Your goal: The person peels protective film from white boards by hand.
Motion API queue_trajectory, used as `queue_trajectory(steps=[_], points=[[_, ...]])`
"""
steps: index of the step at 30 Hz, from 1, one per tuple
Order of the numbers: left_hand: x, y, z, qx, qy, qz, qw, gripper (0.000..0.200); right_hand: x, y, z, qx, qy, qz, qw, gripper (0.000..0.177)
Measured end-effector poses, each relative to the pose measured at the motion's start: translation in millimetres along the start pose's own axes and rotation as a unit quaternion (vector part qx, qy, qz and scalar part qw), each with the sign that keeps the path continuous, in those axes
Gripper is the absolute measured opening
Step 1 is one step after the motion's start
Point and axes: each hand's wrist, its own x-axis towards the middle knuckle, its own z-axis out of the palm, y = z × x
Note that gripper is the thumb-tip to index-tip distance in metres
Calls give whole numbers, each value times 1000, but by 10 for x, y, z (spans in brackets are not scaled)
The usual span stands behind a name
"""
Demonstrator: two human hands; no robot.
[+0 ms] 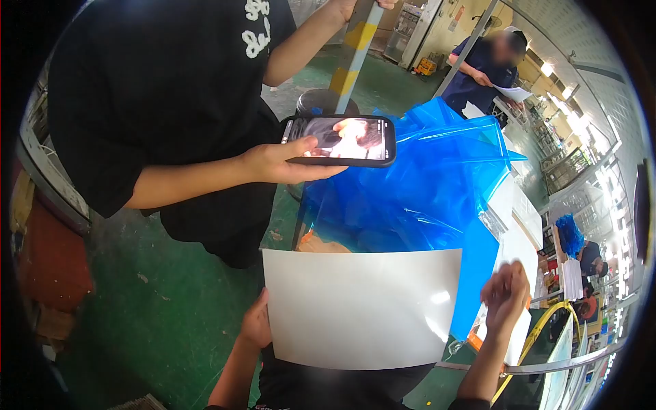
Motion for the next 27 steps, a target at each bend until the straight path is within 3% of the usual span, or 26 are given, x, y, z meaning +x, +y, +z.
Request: queue_trajectory(steps=[5, 7, 8, 9, 15, 17, 19, 23, 27], points=[[133, -79, 400, -41, -76, -27, 996, 50, -644, 242, -640, -125, 103, -19, 987, 34], [229, -187, 551, -52, -107, -26, 993, 50, -838, 324, -768, -124, 198, 27, 972, 26], [277, -244, 630, -56, -124, -26, 990, 50, -946, 354, -968, -107, 196, 44, 974, 18], [313, -292, 752, -55, -119, -29, 991, 50, -1007, 424, -1037, -153, 244, 0, 958, 15], [451, -726, 1374, -47, -165, -75, 982, 53, -1721, 818, -1525, 108, 398, 142, 900, 39], [467, -938, 1527, 4, -150, -67, 986, 55, -1871, 823, -1493, 159, 331, 119, 922, 42], [371, -982, 1796, -11, -194, -73, 978, 56, -1956, 776, -1372, 206, 259, 96, 939, 45], [353, -1222, 1913, -30, -242, -55, 968, 47, -1921, 625, -1172, 162, 268, 90, 945, 48], [277, -1293, 1942, -24, -198, -123, 972, 49, -1888, 692, -1149, 87, 287, 90, 950, 54]])
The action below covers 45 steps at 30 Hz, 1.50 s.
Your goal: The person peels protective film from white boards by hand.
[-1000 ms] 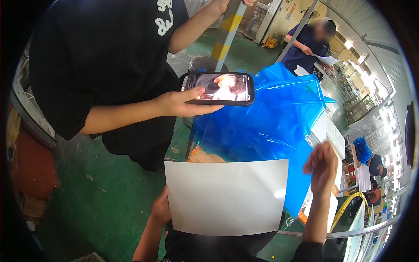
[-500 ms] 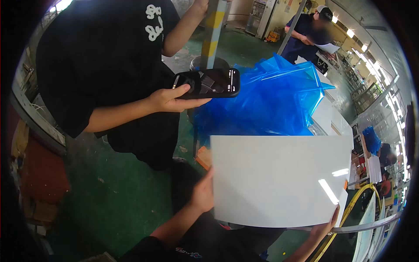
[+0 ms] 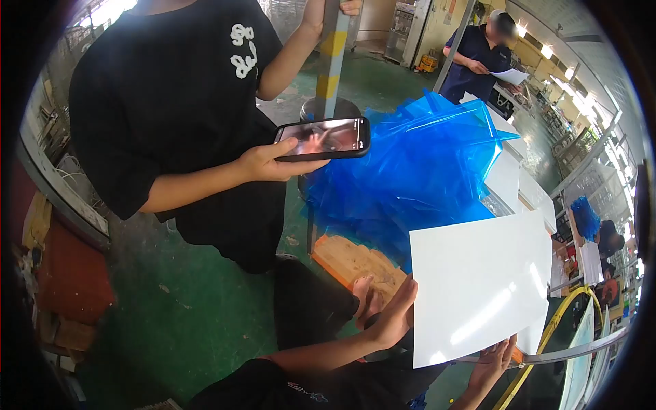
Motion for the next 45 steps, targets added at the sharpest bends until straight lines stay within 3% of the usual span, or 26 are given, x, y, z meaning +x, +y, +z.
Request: queue_trajectory(steps=[4, 7, 10, 13, 16, 19, 22, 27, 28, 29, 30, 31, 32, 33, 34, 36, 39, 45], points=[[-20, 3, -36, 25, -29, -22, 999, 54, 8, -14, 90, 1, 48, 20, 999, 57], [-25, -38, -101, 25, -26, -42, 998, 57, 78, 125, -161, 1, 17, 23, 1000, 60], [-10, -62, -118, 32, -52, -45, 997, 59, 91, 113, -126, 23, 47, 15, 999, 61], [20, -63, -226, 131, -102, -65, 984, 65, 113, 88, -198, 56, 28, 13, 998, 61], [-1, -134, -270, 210, -56, -75, 973, 64, 96, -37, 49, 76, 116, 16, 990, 60], [-33, 23, -179, 221, -126, -99, 962, 60, 183, -9, -273, 89, 40, 38, 994, 56], [54, 5, -403, 261, -226, -144, 928, 57, 234, -39, -323, 149, 73, 25, 986, 55], [-24, -93, -754, 380, -222, -165, 883, 43, 606, -164, -853, 226, 73, 48, 970, 46], [-37, -128, -840, 393, -235, -140, 878, 41, 625, -306, -770, 224, 92, 58, 969, 44], [-61, -165, -935, 398, -255, -120, 873, 39, 709, -426, -684, 225, 168, 57, 958, 45], [-117, -94, -904, 414, -237, -126, 870, 37, 866, -254, -1159, 247, -187, -47, 950, 41], [-138, -69, -915, 431, -227, -132, 863, 36, 1035, -296, -1200, 302, -277, -84, 908, 34], [-165, -23, -906, 449, -197, -166, 856, 36, 1035, -369, -1132, 231, -56, -126, 963, 23], [-169, 14, -873, 467, -177, -178, 848, 35, 1206, -371, -1236, 236, -163, -151, 946, 14], [-170, 9, -850, 459, -179, -184, 850, 35, 1291, -400, -1222, 197, -18, -156, 968, 12], [-243, 57, -812, 457, -158, -174, 858, 34, 1389, -431, -1127, 228, 119, -148, 955, 13], [-252, 6, -742, 459, -159, -176, 856, 33, 1495, -231, -1346, 189, 185, -146, 953, 16], [-160, -206, -560, 482, -196, -202, 830, 33, 1499, 169, -1645, 139, 312, -58, 938, 26]])
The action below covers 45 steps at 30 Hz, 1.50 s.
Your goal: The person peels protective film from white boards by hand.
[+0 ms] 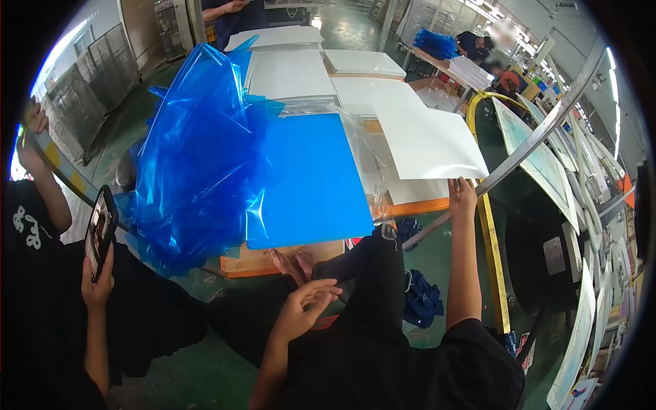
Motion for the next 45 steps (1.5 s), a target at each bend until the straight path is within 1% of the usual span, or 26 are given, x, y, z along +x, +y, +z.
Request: queue_trajectory(steps=[1, 2, 5, 7, 9, 11, 12, 14, 16, 18, 22, 25, 26, 28, 31, 33, 40, 42, 45], points=[[59, 20, 43, 5, -12, 3, 1000, 34, 17, 31, -42, -8, 23, 9, 1000, 27], [116, 50, 92, 17, -29, 6, 999, 35, 31, 53, -98, -9, 17, 15, 1000, 30], [311, 133, 335, 29, -73, 19, 997, 37, 72, 138, -229, -12, 5, 17, 1000, 31], [541, 126, 585, -17, -72, 6, 997, 39, 108, 175, -313, -25, 10, 14, 1000, 33], [859, 82, 863, -64, -55, -12, 996, 39, 94, 210, -395, -36, 6, 12, 999, 34], [1233, -72, 1101, 3, -12, 38, 999, 41, 58, 202, -415, -43, -11, 8, 999, 35], [1425, -153, 1171, 41, 29, 69, 996, 42, 61, 221, -433, -47, -6, 7, 999, 39], [1778, -310, 1272, 115, 108, 135, 978, 45, -32, 221, -385, -63, 17, 7, 998, 41], [1981, -366, 1365, 172, 135, 197, 956, 49, -42, 242, -408, -73, 27, 9, 997, 44], [2072, -419, 1413, 191, 141, 222, 946, 56, -53, 245, -422, -76, 26, 12, 997, 44], [2187, -550, 1451, 226, 177, 199, 937, 55, -126, 193, -422, -85, 8, 14, 996, 43], [2280, -623, 1411, 182, 198, 180, 946, 53, -164, 151, -429, -124, -2, -4, 992, 37], [2296, -639, 1405, 188, 209, 177, 943, 51, -166, 131, -437, -146, -7, -7, 989, 35], [2333, -616, 1338, 190, 180, 115, 958, 50, -134, 108, -506, -190, -18, -12, 982, 31], [2386, -579, 1340, 190, 192, 113, 956, 45, -126, 81, -550, -263, -26, -28, 964, 30], [2411, -556, 1356, 158, 205, 109, 960, 43, -117, 54, -553, -284, -32, -23, 958, 30], [2455, -581, 1333, 111, 213, 92, 966, 38, -51, 15, -533, -346, -26, -11, 938, 29], [2441, -601, 1315, 116, 213, 96, 965, 38, -40, -7, -532, -364, -30, -2, 931, 27], [2474, -639, 1290, 123, 219, 139, 958, 39, -2, -65, -562, -377, -55, 18, 924, 26]])
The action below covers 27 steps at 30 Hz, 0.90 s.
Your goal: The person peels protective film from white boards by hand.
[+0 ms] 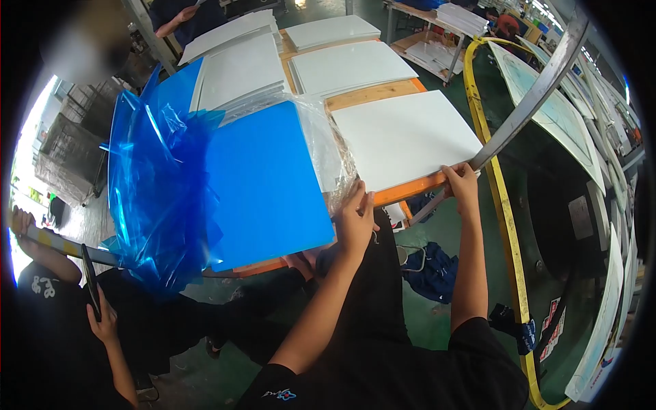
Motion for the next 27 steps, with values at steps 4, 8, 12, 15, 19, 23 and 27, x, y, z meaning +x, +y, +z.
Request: queue_trajectory(steps=[4, 8, 12, 15, 19, 23, 27], points=[[-3, 27, -27, 28, -9, 14, 999, 37, 7, -25, -58, -33, -27, -30, 999, 26], [-3, 143, -63, 56, -4, 0, 998, 33, -18, -37, 14, -155, 27, -235, 959, 19], [-18, -18, -8, 2, -3, -26, 1000, 36, -250, -281, 166, -319, 51, -412, 852, 11], [-2, -145, 29, 23, 5, 5, 1000, 35, -285, -156, 223, -366, 13, -441, 820, 7], [12, -243, 64, 59, 56, 99, 992, 32, -357, 4, 297, -264, -4, -424, 867, 6], [-20, -265, 72, 108, 80, 157, 978, 34, -389, 127, 248, -303, 8, -452, 839, 15], [-211, 11, -89, 202, 42, 163, 965, 43, -610, 242, 302, -291, 61, -419, 858, 24]])
